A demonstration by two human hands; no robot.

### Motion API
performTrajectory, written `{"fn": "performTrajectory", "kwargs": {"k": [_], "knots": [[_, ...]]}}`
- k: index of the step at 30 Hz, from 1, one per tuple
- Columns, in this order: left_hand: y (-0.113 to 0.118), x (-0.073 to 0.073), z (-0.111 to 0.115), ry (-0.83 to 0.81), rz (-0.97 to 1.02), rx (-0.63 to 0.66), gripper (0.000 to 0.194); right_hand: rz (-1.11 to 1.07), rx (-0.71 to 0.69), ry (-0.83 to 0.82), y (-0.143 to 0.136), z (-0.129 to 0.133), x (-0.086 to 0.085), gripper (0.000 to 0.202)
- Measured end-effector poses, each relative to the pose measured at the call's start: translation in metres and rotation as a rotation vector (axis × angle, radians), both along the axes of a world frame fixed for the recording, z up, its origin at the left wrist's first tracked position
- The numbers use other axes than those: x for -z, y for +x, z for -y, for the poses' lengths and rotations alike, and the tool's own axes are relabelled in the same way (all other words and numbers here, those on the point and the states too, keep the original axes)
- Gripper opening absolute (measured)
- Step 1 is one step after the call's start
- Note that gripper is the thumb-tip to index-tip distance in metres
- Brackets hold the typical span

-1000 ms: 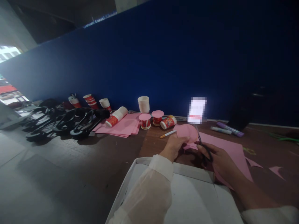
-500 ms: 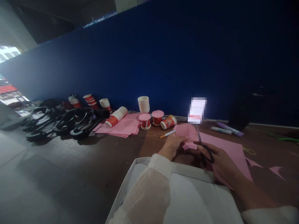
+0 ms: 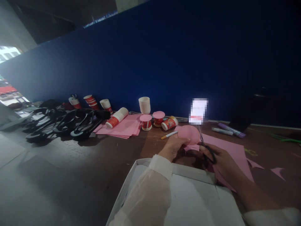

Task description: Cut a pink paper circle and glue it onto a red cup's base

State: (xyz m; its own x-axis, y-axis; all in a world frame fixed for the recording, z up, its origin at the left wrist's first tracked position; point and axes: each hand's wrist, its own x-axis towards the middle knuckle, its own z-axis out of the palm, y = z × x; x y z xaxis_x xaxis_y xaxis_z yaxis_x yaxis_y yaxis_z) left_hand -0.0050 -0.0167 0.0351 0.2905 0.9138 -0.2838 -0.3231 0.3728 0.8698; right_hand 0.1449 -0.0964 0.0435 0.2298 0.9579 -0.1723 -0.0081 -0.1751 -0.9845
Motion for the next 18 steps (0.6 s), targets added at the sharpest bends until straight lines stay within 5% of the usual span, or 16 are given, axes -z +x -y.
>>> {"fn": "performTrajectory", "kwargs": {"k": [4,18], "knots": [[-0.0007,0.0026,-0.0001,0.021,-0.005,0.079,0.014,-0.013,-0.017,0.006,0.0013,0.0004,0.0008,0.058],[-0.0012,0.0029,-0.0027,0.060,-0.056,0.054,0.015,-0.075,-0.048,-0.026,-0.0014,0.0014,-0.0003,0.062]]}}
